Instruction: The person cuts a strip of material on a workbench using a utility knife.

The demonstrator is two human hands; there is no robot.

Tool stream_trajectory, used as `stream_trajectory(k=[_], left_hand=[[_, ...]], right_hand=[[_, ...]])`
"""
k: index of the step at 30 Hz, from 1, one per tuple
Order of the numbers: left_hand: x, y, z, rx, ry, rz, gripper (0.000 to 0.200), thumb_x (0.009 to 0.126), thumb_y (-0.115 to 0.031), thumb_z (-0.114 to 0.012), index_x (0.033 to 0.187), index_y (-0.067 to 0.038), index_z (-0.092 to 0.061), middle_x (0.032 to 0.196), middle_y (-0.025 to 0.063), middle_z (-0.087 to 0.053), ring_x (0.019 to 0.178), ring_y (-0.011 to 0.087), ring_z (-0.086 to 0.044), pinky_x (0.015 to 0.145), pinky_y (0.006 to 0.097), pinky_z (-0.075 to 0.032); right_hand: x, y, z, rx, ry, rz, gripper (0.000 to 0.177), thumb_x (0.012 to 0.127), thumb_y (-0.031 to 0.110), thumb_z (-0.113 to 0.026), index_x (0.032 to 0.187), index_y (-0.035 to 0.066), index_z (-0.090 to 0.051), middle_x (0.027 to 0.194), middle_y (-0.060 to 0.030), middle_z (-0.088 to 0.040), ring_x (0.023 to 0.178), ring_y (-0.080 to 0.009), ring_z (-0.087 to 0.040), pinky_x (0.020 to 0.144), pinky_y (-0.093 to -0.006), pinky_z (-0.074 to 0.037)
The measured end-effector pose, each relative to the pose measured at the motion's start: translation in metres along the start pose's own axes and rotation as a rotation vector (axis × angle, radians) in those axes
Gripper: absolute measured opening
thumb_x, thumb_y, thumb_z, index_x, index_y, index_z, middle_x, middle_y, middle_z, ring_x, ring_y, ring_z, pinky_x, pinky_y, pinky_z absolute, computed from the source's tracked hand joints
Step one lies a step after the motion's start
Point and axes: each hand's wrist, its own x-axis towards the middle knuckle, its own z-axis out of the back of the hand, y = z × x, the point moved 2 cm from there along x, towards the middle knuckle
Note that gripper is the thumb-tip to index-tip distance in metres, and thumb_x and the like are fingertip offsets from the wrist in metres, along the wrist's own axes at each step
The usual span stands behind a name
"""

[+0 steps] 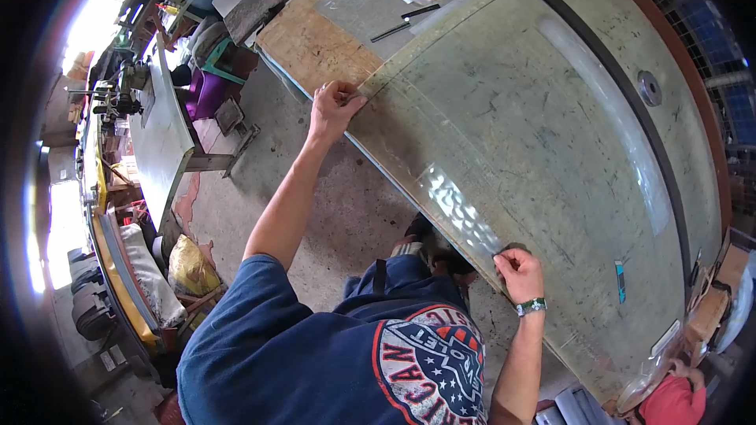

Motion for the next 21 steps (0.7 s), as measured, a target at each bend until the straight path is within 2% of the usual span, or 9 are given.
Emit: stream_trajectory(k=[2,8,20,21], left_hand=[[-0.007,0.002,-0.002,-0.044,-0.083,-0.033,0.033,0.079,-0.025,-0.086,0.104,-0.005,-0.077,0.108,0.0127,-0.071,0.112,0.0317,-0.058,0.1,0.0431,-0.047],[-0.009,0.002,0.001,-0.049,-0.064,0.008,0.036,0.079,-0.026,-0.086,0.106,-0.005,-0.077,0.111,0.0118,-0.072,0.112,0.0302,-0.058,0.1,0.0415,-0.047],[-0.014,0.001,-0.002,-0.048,-0.111,-0.038,0.036,0.078,-0.024,-0.087,0.107,-0.005,-0.077,0.108,0.01,-0.073,0.111,0.0298,-0.057,0.1,0.042,-0.047],[-0.014,0.0,-0.001,-0.025,-0.127,-0.055,0.036,0.078,-0.024,-0.087,0.107,-0.004,-0.077,0.106,0.0094,-0.072,0.109,0.0277,-0.058,0.098,0.0396,-0.048]], right_hand=[[-0.002,0.007,0.002,0.004,-0.006,-0.057,0.012,0.095,0.01,-0.074,0.091,-0.001,-0.071,0.074,0.0003,-0.068,0.063,-0.0075,-0.062,0.058,-0.0248,-0.05],[0.002,-0.003,0.007,0.03,-0.023,-0.071,0.011,0.094,0.009,-0.074,0.092,-0.002,-0.071,0.076,-0.0006,-0.069,0.065,-0.0081,-0.063,0.059,-0.0252,-0.051],[-0.001,-0.004,0.011,0.024,-0.007,-0.082,0.012,0.095,0.011,-0.074,0.092,0.0,-0.07,0.077,-0.0012,-0.069,0.065,-0.0088,-0.063,0.059,-0.0261,-0.052],[-0.002,-0.005,0.012,0.022,0.0,-0.077,0.013,0.096,0.012,-0.074,0.092,0.0,-0.07,0.077,-0.0015,-0.069,0.065,-0.0091,-0.063,0.059,-0.0262,-0.053]])
